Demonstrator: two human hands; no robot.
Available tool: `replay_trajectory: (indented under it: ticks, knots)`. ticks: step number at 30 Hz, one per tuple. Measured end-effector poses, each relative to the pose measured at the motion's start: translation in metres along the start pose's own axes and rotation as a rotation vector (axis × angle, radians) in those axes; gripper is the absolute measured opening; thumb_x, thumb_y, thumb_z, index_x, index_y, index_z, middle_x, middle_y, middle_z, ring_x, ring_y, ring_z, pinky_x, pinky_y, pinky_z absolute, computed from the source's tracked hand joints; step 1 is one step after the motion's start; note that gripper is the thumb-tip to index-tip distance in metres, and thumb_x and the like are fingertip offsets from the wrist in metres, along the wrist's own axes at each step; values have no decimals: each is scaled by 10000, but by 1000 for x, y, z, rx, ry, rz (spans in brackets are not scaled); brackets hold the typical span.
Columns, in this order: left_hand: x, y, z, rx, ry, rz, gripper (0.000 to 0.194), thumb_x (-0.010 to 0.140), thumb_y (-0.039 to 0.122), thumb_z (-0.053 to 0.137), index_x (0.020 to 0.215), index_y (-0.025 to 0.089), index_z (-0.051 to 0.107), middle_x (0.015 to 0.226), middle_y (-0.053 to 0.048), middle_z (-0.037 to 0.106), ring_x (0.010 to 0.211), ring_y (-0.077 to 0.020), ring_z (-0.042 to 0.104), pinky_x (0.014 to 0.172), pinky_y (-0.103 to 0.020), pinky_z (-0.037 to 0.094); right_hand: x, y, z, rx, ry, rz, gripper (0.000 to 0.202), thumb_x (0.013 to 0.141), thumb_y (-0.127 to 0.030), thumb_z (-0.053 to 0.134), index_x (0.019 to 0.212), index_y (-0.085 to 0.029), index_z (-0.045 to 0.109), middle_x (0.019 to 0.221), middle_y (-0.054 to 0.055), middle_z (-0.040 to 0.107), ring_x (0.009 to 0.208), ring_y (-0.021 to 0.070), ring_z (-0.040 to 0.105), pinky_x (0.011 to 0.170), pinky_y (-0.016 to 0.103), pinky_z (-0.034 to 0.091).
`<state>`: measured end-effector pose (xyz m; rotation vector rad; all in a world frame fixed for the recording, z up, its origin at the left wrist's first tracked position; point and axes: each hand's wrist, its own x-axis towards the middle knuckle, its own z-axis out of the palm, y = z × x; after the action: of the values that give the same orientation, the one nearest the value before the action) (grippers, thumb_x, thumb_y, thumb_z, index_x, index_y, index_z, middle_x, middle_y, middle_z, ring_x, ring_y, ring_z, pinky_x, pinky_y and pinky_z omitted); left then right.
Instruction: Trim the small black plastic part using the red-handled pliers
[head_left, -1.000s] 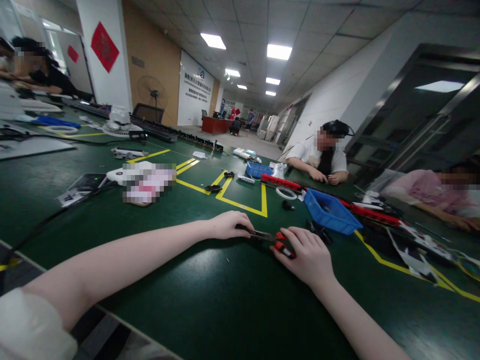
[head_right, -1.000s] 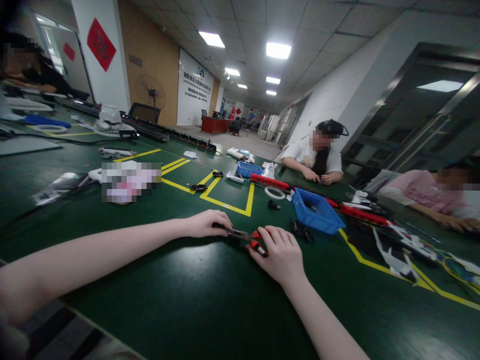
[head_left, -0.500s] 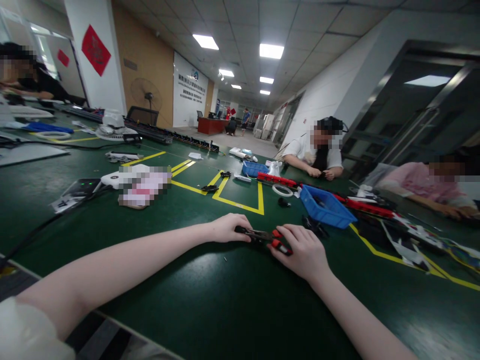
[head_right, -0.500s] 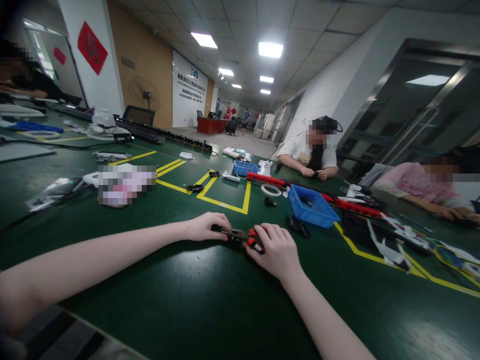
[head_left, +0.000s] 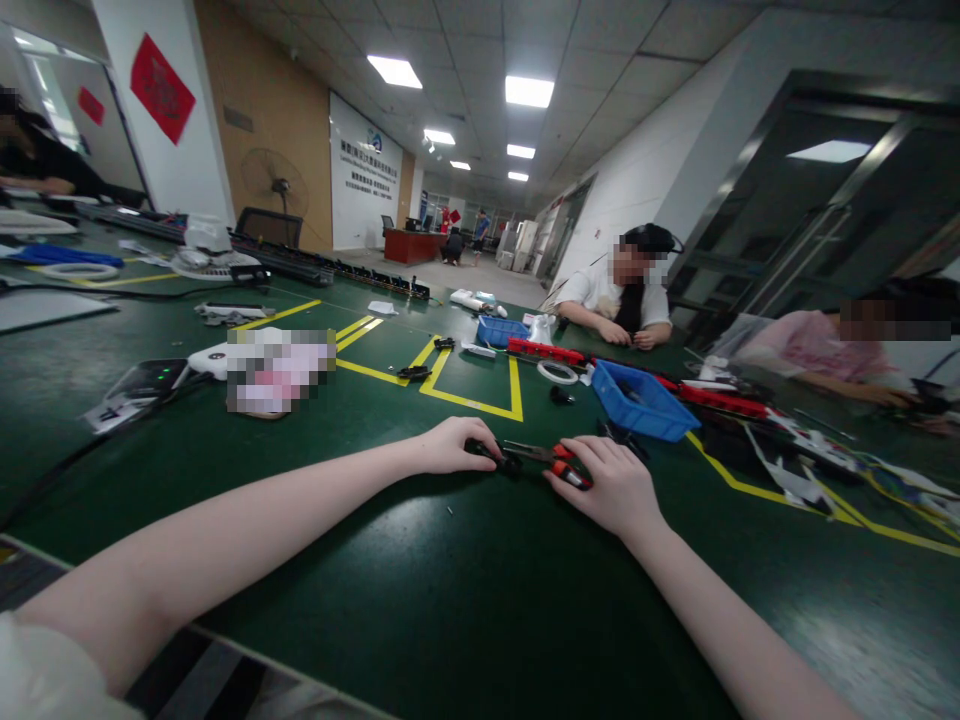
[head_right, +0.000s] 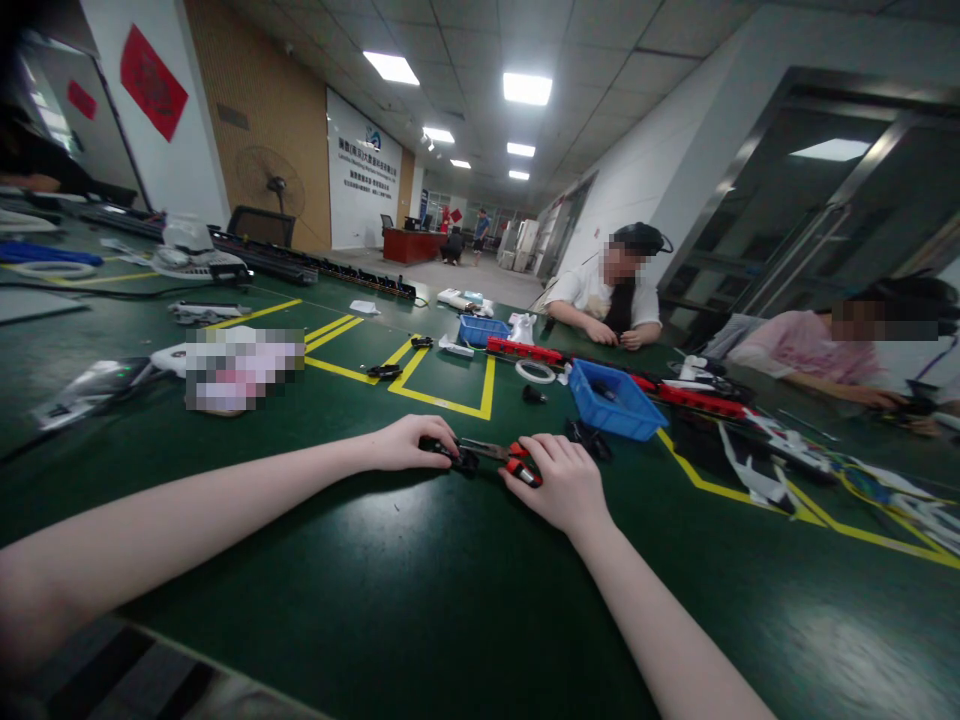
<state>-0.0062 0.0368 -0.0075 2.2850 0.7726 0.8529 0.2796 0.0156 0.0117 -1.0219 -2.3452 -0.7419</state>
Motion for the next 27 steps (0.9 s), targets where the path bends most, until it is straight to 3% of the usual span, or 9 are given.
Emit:
replay_trajectory:
  ticks: [7,11,16,27]
  knots:
    - [0,-1,1,58,-4,28,188,800,174,711,986,170,743,1054,-69,669,990,-186,632,918,-297,469,1,-3,-3,36,107,-80,390,815,-441,650,1066,-141,650,995,119,696,903,244,636,775,361,481]
    - [1,-2,1,119,-19,64,181,831,228,703,1001,181,742,1045,-68,676,999,-190,626,920,-300,456,1,-4,-4,46,128,-146,362,804,-406,663,1061,-151,649,977,110,703,894,237,642,780,358,484]
    - [1,-2,1,147,-22,80,171,825,265,720,970,180,747,1018,-67,677,978,-192,619,892,-294,447,2,-4,-3,22,116,-180,365,813,-399,651,1071,-141,651,982,116,704,903,241,643,783,359,476]
    - [0,4,1,153,-27,28,190,816,289,727,958,164,728,989,-62,653,945,-196,617,881,-299,448,2,-5,-1,47,-19,-93,349,823,-434,625,1032,-157,668,971,116,695,883,245,632,754,359,458]
